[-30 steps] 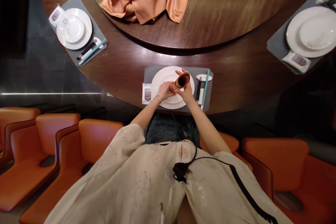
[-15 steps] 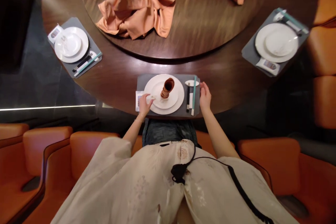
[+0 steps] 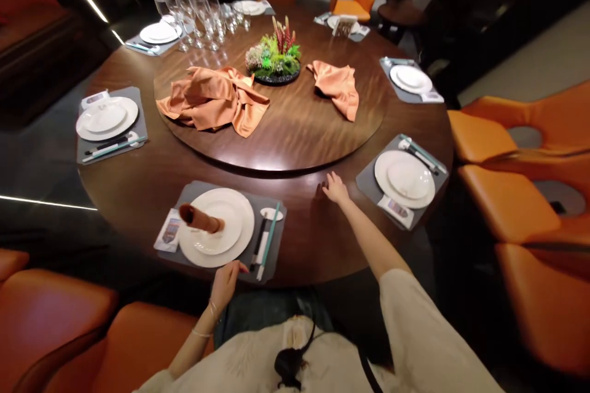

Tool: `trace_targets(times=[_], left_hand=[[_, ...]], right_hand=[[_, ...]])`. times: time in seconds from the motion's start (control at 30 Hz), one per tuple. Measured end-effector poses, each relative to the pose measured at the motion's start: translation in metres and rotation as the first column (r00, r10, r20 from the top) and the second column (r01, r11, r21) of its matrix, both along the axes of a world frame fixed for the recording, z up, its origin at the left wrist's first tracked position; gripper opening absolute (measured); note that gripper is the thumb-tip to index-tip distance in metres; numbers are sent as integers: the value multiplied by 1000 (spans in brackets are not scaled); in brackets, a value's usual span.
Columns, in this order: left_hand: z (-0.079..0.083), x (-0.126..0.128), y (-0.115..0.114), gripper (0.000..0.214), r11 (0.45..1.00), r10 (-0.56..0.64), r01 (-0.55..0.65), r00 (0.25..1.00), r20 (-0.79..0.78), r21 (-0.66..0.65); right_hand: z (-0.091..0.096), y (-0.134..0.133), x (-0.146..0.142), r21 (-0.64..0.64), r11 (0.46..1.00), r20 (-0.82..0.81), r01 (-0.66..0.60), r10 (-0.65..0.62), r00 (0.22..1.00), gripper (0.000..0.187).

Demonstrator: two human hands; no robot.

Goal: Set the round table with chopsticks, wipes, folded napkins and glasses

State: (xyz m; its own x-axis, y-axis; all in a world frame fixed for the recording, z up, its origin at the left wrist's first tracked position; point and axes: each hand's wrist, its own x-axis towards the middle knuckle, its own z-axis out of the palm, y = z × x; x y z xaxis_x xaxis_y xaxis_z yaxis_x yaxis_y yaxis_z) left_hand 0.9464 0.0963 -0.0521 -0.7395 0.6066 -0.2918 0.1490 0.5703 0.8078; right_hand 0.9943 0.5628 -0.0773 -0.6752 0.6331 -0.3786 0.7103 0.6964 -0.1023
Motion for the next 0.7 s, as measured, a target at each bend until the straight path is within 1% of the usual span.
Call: trace_targets(times=[0.07, 0.1, 0.17, 0.27, 0.33, 0.4, 0.43, 0.47, 0.53, 0.6, 0.67, 0.7], left_hand=[[1, 25, 44, 47, 999, 11, -11, 1000, -16, 33], [3, 34, 63, 46, 999, 19, -17, 999, -31, 50], [12, 42, 95, 43, 997, 28, -21, 997, -77, 80], [29, 37, 132, 39, 995, 37, -21, 987, -160, 98], [37, 20, 156, 37, 994, 71, -49, 972, -226, 102], [39, -8, 184, 35, 991, 117, -90, 942, -314, 98], [38, -28, 200, 32, 990, 137, -112, 922, -363, 89], [35, -50, 218, 29, 988, 153, -134, 899, -411, 75], [24, -103, 255, 20, 989, 133, -146, 862, -489, 11], [12, -160, 290, 20, 980, 93, -170, 847, -524, -100], [1, -213, 320, 30, 942, 88, -250, 829, -552, -225], [-3, -235, 333, 36, 921, 59, -261, 828, -558, -290]], right_hand=[[-7, 36, -3, 24, 997, -3, -76, 76, 997, 65], [-10, 52, -5, 44, 993, -18, -107, 108, 994, 66], [-15, 79, -13, 96, 982, -56, -165, 170, 984, 68], [-21, 106, -25, 146, 957, -70, -251, 263, 962, 70], [-25, 117, -28, 164, 937, -67, -310, 324, 944, 73], [-29, 126, -25, 180, 920, -75, -349, 367, 927, 75], [-30, 131, -22, 189, 912, -84, -364, 384, 919, 76], [-31, 135, -18, 197, 905, -89, -377, 399, 912, 76], [-32, 146, -11, 211, 892, -90, -401, 426, 900, 77], [-31, 159, -6, 210, 881, -84, -425, 449, 889, 77], [-29, 174, -2, 190, 878, -80, -440, 461, 884, 79], [-29, 183, -1, 175, 879, -80, -444, 462, 883, 80]])
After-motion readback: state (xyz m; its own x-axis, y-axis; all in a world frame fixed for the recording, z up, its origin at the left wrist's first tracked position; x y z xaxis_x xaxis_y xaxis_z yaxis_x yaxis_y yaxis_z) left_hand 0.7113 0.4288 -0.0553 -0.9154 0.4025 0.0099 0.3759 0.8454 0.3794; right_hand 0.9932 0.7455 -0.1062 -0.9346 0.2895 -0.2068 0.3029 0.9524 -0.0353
